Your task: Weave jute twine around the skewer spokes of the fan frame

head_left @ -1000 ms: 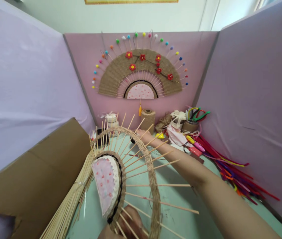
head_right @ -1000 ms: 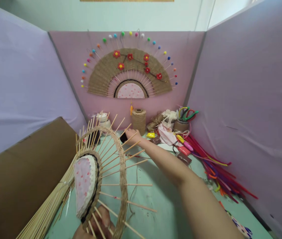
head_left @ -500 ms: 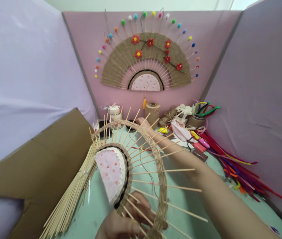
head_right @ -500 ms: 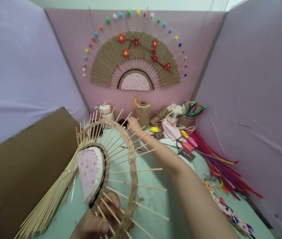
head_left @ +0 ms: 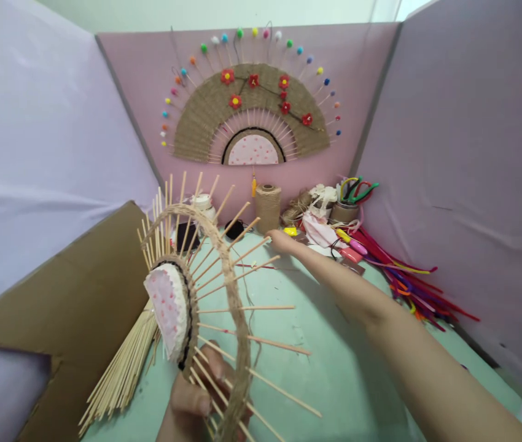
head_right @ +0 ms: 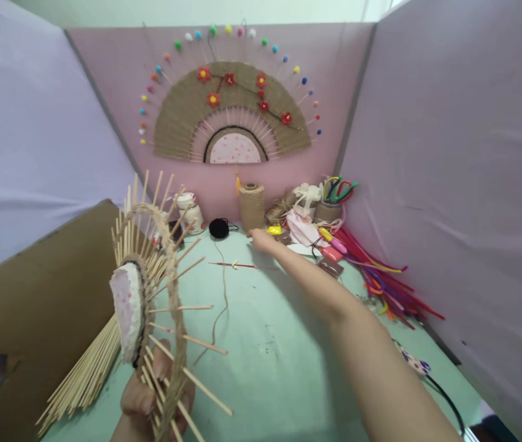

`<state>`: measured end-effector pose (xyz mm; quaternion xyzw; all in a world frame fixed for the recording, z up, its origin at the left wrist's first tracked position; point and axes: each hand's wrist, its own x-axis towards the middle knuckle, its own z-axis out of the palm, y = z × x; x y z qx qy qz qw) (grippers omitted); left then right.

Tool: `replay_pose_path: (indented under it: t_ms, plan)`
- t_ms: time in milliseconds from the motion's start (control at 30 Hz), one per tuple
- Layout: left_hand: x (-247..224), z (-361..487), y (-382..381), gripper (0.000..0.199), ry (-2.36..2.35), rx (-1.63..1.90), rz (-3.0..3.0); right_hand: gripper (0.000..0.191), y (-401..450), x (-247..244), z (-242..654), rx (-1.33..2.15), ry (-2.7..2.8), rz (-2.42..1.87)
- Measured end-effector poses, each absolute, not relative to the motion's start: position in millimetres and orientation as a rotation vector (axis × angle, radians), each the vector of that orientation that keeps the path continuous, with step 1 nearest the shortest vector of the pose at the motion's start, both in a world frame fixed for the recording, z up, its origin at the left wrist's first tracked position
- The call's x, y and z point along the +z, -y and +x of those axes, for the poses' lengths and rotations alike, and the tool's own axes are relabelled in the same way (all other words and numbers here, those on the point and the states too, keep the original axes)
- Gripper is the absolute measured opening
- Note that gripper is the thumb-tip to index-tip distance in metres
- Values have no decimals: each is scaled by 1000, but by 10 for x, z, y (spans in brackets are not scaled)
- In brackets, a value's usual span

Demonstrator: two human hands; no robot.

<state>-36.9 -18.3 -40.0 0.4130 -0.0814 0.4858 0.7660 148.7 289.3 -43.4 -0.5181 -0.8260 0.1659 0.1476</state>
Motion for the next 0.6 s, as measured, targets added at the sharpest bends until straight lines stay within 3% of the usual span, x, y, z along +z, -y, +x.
replay_pose_path:
  t_ms: [167,267,400,600]
  plan:
    - [-380,-353,256,26,165,1151,820,25,-2928,-446,1168,461,2401,-1487]
    - [-486,-430,310,17,-26,1191,811,32,-2919,-430,902,483,2391,-1534]
    - [-632,-536,328,22,-244,1206,820,44,-2837,-450,604,535,2415,-1612]
    - [-666,-546,308,22,-179,1191,771,23,-2670,-304,562,589,2521,-1585]
